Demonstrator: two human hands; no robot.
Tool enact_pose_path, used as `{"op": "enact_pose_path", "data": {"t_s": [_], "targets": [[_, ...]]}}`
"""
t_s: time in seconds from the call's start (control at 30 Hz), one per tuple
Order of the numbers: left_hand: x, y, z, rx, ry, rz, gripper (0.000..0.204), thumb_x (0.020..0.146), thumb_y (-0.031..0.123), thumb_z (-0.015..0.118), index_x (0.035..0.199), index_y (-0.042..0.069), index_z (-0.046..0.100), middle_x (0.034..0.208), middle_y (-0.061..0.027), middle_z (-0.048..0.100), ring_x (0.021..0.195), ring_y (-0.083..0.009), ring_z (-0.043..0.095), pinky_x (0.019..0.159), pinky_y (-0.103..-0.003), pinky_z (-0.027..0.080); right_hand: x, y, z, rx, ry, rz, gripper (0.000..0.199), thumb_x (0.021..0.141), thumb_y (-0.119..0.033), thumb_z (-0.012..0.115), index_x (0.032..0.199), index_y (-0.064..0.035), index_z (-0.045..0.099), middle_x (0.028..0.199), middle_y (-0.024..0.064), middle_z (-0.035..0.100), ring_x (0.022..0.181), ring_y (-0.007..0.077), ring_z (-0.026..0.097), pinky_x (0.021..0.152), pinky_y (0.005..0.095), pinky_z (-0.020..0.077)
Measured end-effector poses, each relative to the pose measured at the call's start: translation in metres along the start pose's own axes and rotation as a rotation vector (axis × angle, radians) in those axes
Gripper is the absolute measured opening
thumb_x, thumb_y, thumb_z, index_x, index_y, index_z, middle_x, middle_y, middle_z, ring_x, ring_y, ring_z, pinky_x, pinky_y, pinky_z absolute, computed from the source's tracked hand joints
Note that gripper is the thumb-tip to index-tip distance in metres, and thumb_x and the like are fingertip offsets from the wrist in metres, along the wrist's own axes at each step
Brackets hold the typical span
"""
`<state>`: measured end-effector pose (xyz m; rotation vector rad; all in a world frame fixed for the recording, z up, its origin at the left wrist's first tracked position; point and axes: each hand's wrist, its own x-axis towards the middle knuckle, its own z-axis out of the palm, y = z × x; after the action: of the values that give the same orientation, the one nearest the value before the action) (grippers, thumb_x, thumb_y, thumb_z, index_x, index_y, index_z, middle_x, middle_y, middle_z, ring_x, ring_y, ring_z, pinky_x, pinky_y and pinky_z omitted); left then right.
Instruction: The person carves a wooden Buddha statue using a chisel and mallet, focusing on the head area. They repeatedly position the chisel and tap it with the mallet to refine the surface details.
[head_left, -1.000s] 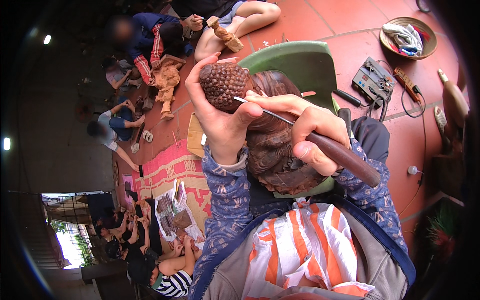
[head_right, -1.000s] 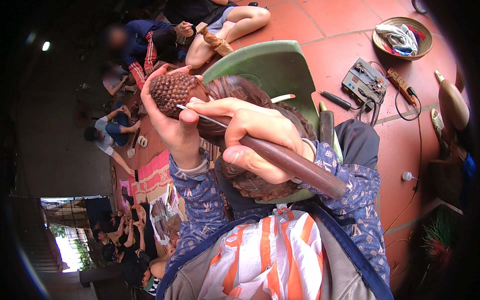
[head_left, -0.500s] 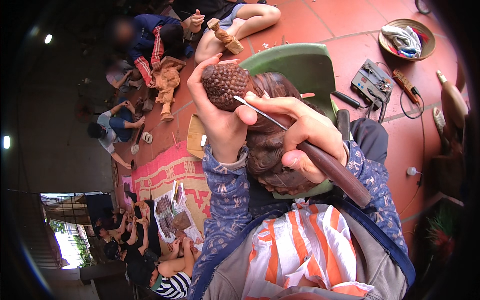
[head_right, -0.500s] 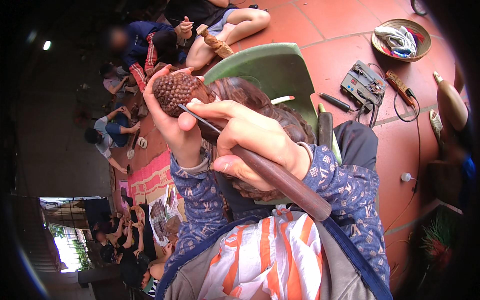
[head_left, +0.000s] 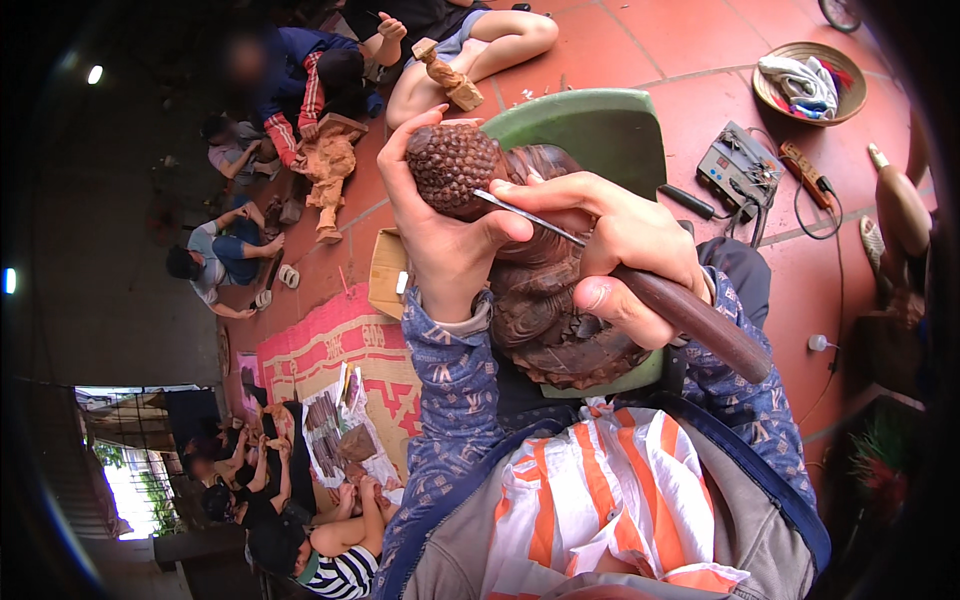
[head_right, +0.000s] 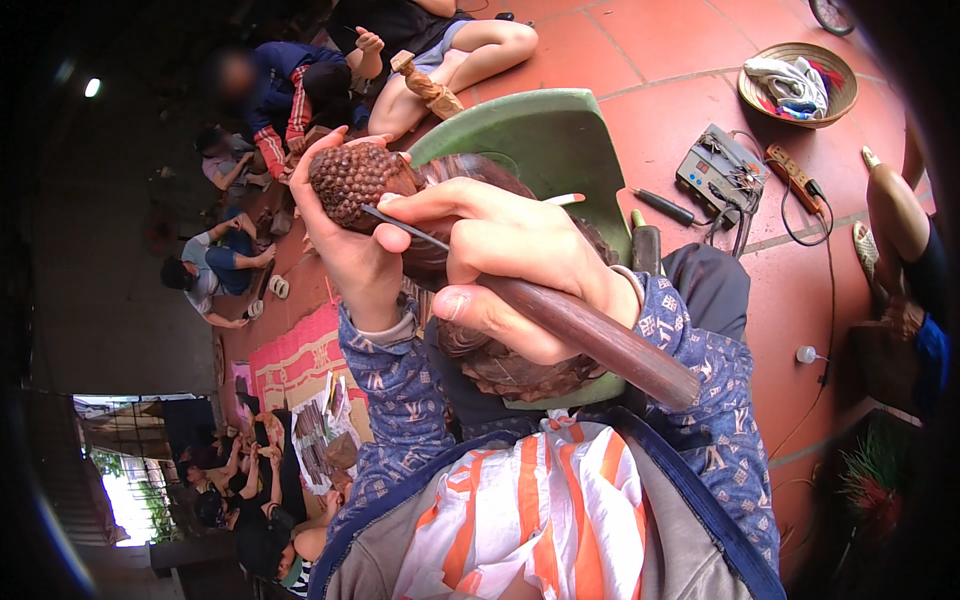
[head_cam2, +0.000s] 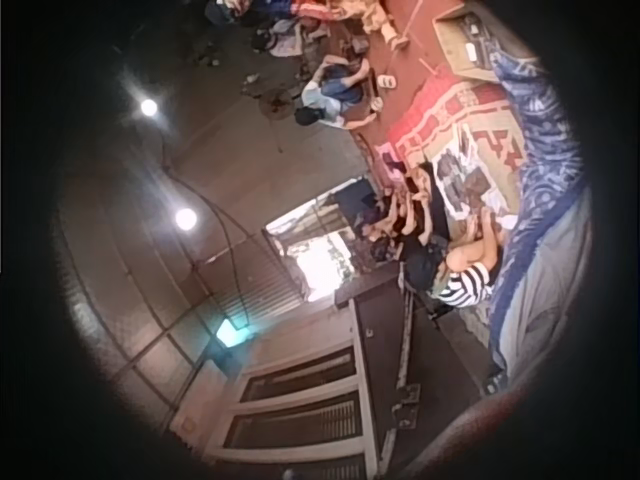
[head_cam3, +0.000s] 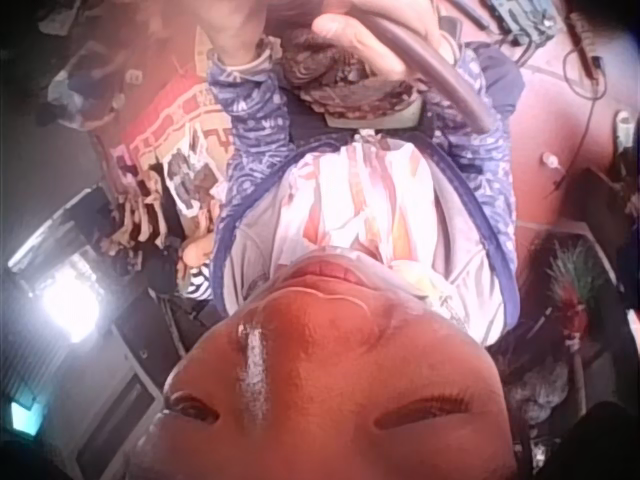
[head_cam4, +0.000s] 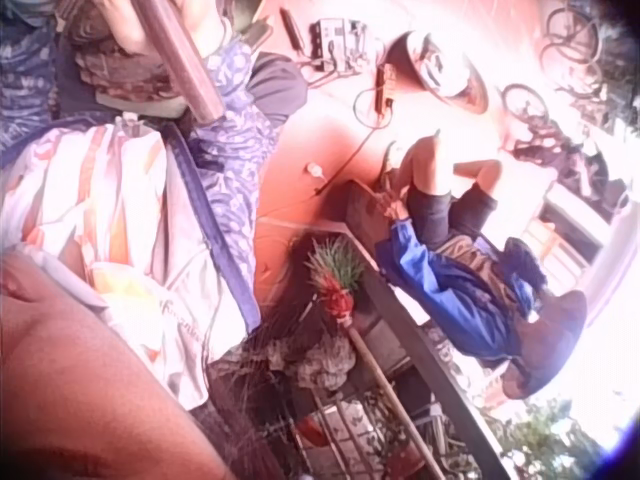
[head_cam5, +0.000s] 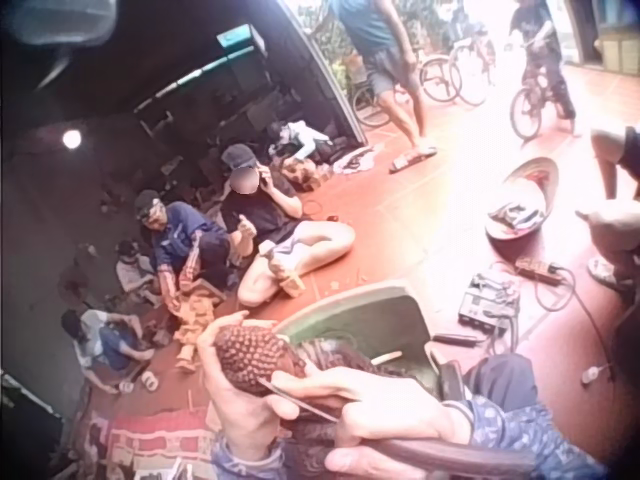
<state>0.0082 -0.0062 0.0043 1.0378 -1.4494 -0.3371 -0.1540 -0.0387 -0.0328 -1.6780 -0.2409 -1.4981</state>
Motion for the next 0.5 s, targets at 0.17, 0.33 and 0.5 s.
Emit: {"op": "enact_pose_path", "data": {"t_s": [0.17, 0.33, 0.5], "targets": [[0.001, -0.002, -0.001, -0.015, -0.026, 0.033, 0.095, 0.063, 0.048, 0.084, 0.132, 0.003, 0.035, 0.116, -0.0146, 0.056, 0.102, -0.0203, 0.059, 0.089, -0.032, 0.050, 0.006, -0.009, -0.007, 0.024, -0.093, 0.083, 0.029, 0.088, -0.018, 0.059, 0.069, 0.0027, 0.050, 0.119, 0.0421, 0.048, 0.117, 0.0505, 0.051, 0.100, 0.0542, 0.0408], [0.000, 0.000, 0.001, -0.021, -0.011, -0.007, 0.098, 0.061, 0.051, 0.083, 0.132, 0.003, 0.035, 0.116, -0.0140, 0.055, 0.102, -0.0201, 0.058, 0.090, -0.032, 0.050, 0.006, -0.011, -0.009, -0.002, -0.116, 0.096, 0.027, 0.087, -0.016, 0.058, 0.070, 0.0031, 0.050, 0.119, 0.0420, 0.047, 0.119, 0.0507, 0.050, 0.102, 0.0537, 0.0402], [0.000, -0.005, -0.004, -0.019, -0.043, 0.046, 0.092, 0.067, 0.047, 0.083, 0.133, 0.004, 0.036, 0.116, -0.0139, 0.055, 0.103, -0.0198, 0.057, 0.090, -0.032, 0.049, 0.007, -0.015, -0.003, -0.012, -0.091, 0.122, 0.027, 0.087, -0.015, 0.059, 0.070, 0.0036, 0.049, 0.119, 0.0406, 0.048, 0.120, 0.0497, 0.049, 0.101, 0.0526, 0.0408]]}}
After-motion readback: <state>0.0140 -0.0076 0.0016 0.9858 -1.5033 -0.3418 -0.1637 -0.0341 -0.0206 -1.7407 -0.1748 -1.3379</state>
